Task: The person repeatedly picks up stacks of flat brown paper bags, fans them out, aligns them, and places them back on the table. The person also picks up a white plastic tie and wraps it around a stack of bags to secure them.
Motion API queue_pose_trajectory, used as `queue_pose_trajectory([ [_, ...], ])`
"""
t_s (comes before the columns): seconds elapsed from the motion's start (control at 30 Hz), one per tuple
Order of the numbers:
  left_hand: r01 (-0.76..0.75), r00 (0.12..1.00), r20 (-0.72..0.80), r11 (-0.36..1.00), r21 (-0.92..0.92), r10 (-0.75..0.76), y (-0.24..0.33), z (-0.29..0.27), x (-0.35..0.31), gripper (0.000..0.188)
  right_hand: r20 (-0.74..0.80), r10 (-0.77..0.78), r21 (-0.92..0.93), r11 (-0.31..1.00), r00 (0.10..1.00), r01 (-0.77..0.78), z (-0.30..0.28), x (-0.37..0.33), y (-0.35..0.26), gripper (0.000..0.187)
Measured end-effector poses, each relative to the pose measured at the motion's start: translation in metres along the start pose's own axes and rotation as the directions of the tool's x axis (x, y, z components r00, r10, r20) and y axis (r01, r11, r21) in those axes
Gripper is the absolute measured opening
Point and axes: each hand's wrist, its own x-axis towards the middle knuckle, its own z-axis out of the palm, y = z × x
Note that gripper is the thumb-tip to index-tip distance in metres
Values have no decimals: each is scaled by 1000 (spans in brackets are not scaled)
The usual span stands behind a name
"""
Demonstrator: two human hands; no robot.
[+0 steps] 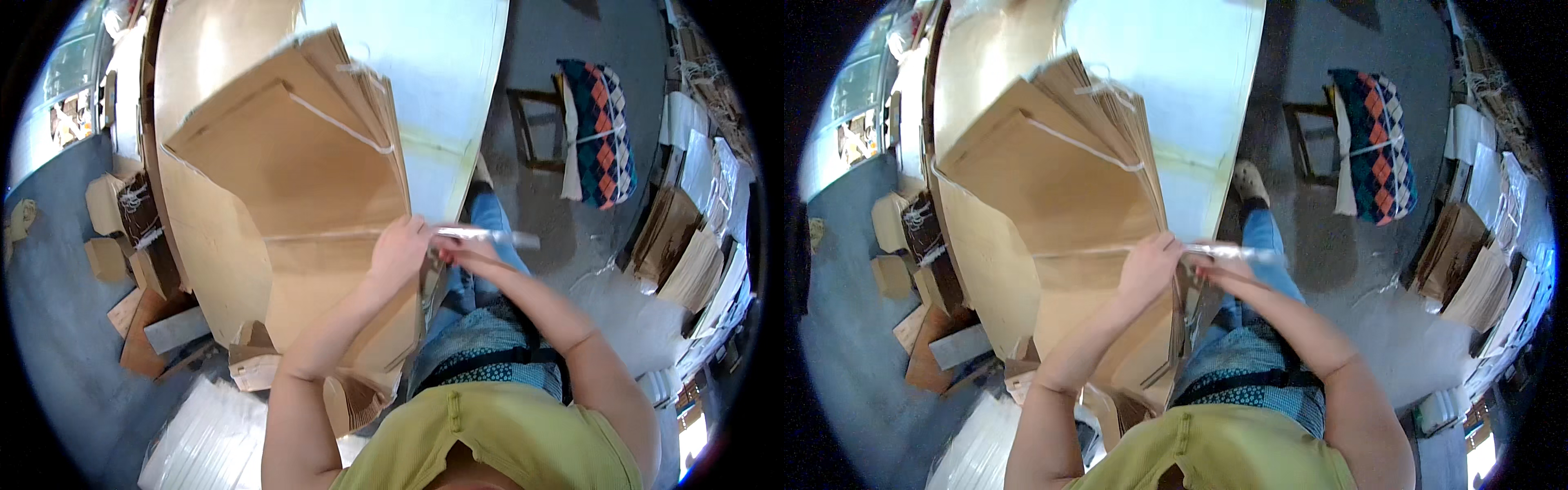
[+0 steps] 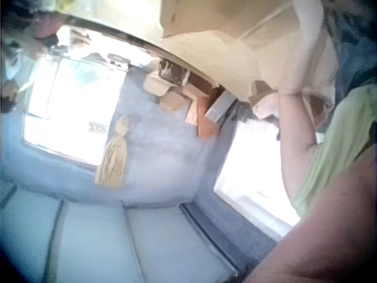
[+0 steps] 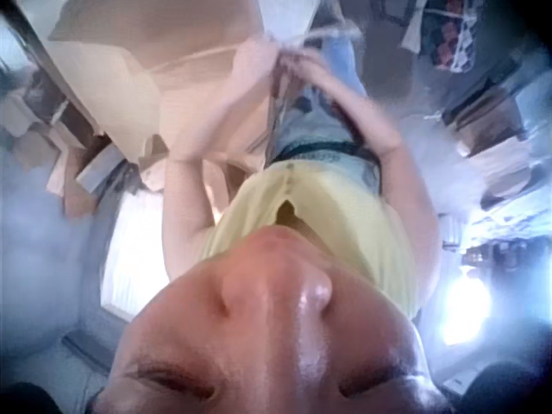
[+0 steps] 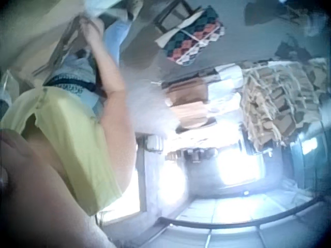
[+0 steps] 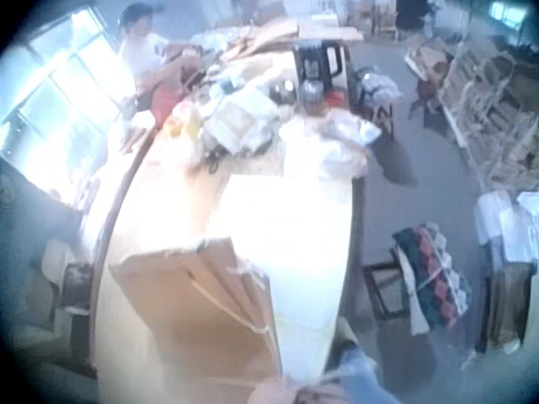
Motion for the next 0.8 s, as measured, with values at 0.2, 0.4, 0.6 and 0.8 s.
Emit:
queue_pose_trajectory([
  [0.2, -278, 884, -399, 960, -30, 244, -7, 19, -28, 28, -172, -322, 306, 881, 931, 361, 25, -4, 10, 27],
  [0.4, -379, 837, -434, 925, -21, 333, -19, 33, -34, 29, -149, -160, 724, 655, 976, 218, 46, -6, -12, 23],
  [0.6, -97, 946, -289, 980, 173, 144, -30, 19, -32, 18, -13, -405, 838, 495, 914, 231, 16, 33, -13, 20],
  [0.8, 92, 974, -164, 932, -351, -158, -90, 22, -56, 13, -66, -249, 722, 656, 966, 219, 4, 34, -13, 19],
])
